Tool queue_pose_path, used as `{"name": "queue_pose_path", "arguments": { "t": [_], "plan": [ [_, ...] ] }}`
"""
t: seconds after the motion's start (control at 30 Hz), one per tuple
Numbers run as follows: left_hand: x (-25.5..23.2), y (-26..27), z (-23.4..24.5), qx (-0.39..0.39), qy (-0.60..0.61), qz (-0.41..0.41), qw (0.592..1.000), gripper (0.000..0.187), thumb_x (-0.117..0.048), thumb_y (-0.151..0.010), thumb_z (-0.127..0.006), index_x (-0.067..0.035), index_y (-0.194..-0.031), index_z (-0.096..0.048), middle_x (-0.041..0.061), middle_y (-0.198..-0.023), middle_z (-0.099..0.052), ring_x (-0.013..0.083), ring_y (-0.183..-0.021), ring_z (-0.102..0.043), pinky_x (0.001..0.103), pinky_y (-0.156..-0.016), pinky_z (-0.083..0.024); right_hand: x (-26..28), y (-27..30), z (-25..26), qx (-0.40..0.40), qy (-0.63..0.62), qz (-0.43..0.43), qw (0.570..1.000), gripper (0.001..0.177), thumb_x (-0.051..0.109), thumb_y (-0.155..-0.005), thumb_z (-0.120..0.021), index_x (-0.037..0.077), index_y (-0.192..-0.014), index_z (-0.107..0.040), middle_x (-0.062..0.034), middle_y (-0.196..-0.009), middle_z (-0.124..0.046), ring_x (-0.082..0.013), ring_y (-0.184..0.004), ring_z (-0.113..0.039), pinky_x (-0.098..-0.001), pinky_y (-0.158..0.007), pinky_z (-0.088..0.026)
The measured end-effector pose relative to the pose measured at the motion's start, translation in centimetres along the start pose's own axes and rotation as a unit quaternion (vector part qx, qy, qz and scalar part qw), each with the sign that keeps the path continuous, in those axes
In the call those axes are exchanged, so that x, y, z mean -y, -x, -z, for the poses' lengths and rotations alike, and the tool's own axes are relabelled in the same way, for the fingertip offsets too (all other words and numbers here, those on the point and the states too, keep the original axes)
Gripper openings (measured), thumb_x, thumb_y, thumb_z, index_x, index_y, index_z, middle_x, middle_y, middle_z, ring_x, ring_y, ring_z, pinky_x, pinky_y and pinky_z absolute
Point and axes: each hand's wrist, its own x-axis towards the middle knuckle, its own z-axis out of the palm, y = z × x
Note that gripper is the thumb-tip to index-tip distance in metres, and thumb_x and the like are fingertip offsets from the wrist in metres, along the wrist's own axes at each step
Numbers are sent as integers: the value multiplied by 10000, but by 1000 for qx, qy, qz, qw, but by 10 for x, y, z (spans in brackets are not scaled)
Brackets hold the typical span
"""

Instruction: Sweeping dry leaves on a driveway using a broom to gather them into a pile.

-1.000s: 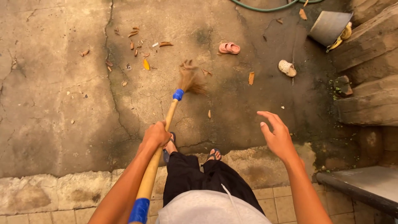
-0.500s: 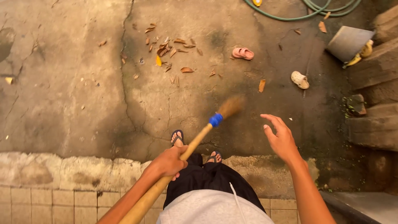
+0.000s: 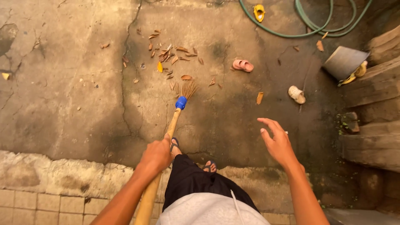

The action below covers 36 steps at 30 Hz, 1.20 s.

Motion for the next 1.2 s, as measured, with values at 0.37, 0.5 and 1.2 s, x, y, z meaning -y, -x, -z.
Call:
{"name": "queue_pose_path", "arguments": {
  "t": [0.37,0.5,1.2],
  "plan": [
    [-146,-10,3,89,116,-197,969,606,-212,-889,-539,-48,-1469,-483,314,-1145,-620,440,-941,-660,541,-878,-562,-16,-28,18,-20,11,-45,999,401,51,-995,-539,138,-1363,-672,-183,-1313,-663,-418,-1270,-605,-560,-1059,-480],
    [-202,-76,-42,145,141,-220,954,601,-181,-832,-540,-109,-1428,-573,169,-736,-715,321,-642,-737,472,-706,-619,-31,-49,27,-36,21,-63,997,369,33,-987,-558,130,-1307,-714,-191,-1242,-707,-425,-1236,-629,-568,-1047,-493],
    [-137,-132,180,-16,304,58,951,621,-86,-933,-590,-10,-1533,-449,172,-653,-695,227,-487,-682,351,-513,-552,-21,-258,96,58,16,-47,997,338,45,-1011,-522,93,-1286,-712,-146,-1250,-719,-356,-1217,-651,-511,-1076,-475]
  ]
}}
